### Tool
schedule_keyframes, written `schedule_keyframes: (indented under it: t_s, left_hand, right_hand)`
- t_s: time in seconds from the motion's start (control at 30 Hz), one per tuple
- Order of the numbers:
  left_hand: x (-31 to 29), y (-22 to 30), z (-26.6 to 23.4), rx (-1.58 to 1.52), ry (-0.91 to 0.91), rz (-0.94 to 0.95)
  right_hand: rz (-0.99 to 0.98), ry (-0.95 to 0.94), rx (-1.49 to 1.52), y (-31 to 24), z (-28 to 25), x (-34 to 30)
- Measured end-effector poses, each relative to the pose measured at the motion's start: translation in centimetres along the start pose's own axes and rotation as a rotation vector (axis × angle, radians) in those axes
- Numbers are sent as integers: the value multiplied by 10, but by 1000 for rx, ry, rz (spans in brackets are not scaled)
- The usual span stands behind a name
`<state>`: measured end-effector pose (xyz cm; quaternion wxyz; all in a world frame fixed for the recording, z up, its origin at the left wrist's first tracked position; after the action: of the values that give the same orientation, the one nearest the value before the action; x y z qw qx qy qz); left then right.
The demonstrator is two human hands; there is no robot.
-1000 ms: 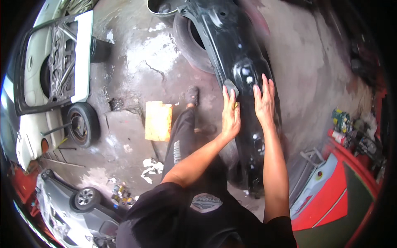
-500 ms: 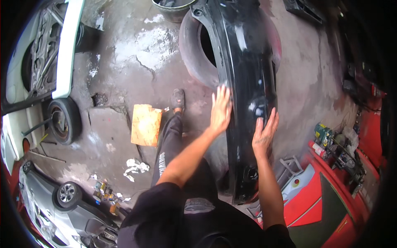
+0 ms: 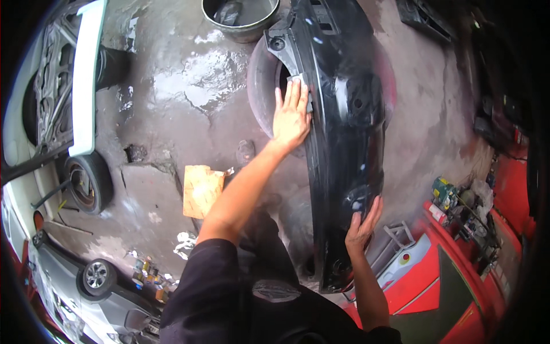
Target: The person scrubs a black car bumper with a yellow sponge, repeatedly dipping it into a bucket of soapy water. They wipe the surface thoroughly, moving around the bumper to cover different areas, and occasionally rinse the sponge in the bucket.
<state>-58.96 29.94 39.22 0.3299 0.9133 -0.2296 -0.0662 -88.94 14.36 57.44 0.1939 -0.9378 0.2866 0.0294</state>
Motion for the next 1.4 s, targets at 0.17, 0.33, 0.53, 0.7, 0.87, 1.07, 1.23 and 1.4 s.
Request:
schedule_keyframes:
  t_s: [0.17,0.33,0.53,0.7,0.87,1.07,1.23,1.4]
  left_hand:
    - [110,-77,-33,331,112,24]
    - [87,-58,-12,254,27,-34]
    - [148,-97,-47,169,118,-68]
    - [61,-18,-19,-1051,397,-306]
    - [3,35,-18,-1244,387,-360]
    - [128,-67,-41,-1194,514,-358]
    - [23,5,-31,-1305,336,-312]
    - [107,-11,-40,-1270,420,-261]
  right_hand:
    - [14,-34,44,-7,3,4]
    - [18,-36,23,-8,4,4]
    - [-11,-18,16,-5,9,8]
    - [-48,-1,-29,3,7,0]
    - [0,-11,-42,3,6,-4]
    - [-49,-84,-14,4,4,0]
    - [-79,-261,-111,4,-17,64]
    - [-72,-212,31,-74,33,162]
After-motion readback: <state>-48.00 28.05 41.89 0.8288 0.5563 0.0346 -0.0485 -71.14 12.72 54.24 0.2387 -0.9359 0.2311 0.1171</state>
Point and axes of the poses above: each hand's wrist, its own x-axis towards the middle knuckle, its own z-axis out of the palm, y = z × x, the point moved 7 cm from there along x, towards the middle knuckle, and after that the axes turned 2 degrees about z, right-handed, at the moved point
